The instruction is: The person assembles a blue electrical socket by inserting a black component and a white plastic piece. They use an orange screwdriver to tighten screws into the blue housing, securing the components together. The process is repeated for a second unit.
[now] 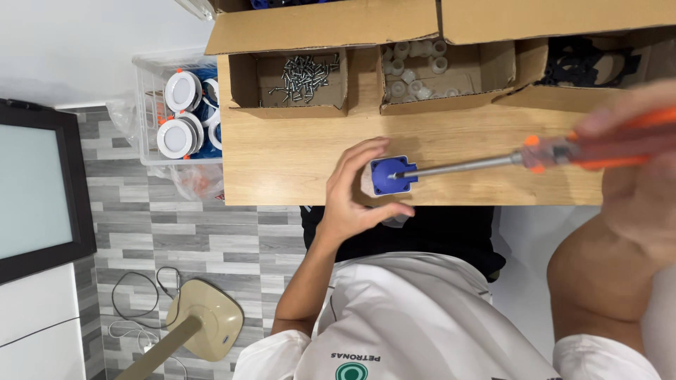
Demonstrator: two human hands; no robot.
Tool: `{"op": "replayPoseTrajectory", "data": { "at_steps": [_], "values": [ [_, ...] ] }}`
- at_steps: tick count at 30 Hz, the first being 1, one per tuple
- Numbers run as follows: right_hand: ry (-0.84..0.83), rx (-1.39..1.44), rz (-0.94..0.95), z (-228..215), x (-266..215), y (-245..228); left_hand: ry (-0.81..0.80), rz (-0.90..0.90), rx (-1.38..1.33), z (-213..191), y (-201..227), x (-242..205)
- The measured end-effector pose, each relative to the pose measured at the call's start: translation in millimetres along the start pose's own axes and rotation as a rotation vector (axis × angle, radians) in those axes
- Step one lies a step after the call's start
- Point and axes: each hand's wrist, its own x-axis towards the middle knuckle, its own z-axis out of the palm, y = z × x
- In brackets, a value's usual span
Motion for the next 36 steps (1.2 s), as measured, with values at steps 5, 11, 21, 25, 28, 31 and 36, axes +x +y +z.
{"op": "replayPoseTrajectory", "data": {
  "at_steps": [5, 11, 21, 25, 28, 31, 36],
  "values": [
    [-0.143, -0.140, -0.164, 16, 51, -62, -0.247, -0.299, 0.035, 0, 1, 7],
    [-0.229, 0.093, -0.372, 29, 61, -35, -0.280, -0.302, 0.003, 4, -12, 9],
    [-0.267, 0.074, -0.306, 44, 68, -53, -0.298, -0.290, -0.052, 11, -13, 14],
    [-0.310, 0.021, -0.334, 46, 74, -59, -0.309, -0.273, -0.050, 13, -15, 14],
    [-0.376, -0.016, -0.332, 37, 80, -66, -0.306, -0.254, -0.075, 13, -12, 17],
    [-0.474, -0.059, -0.316, 29, 86, -72, -0.300, -0.240, -0.103, 14, -14, 18],
    [-0.417, -0.137, -0.287, 38, 89, -80, -0.313, -0.226, -0.103, 15, -16, 16]
  ]
}}
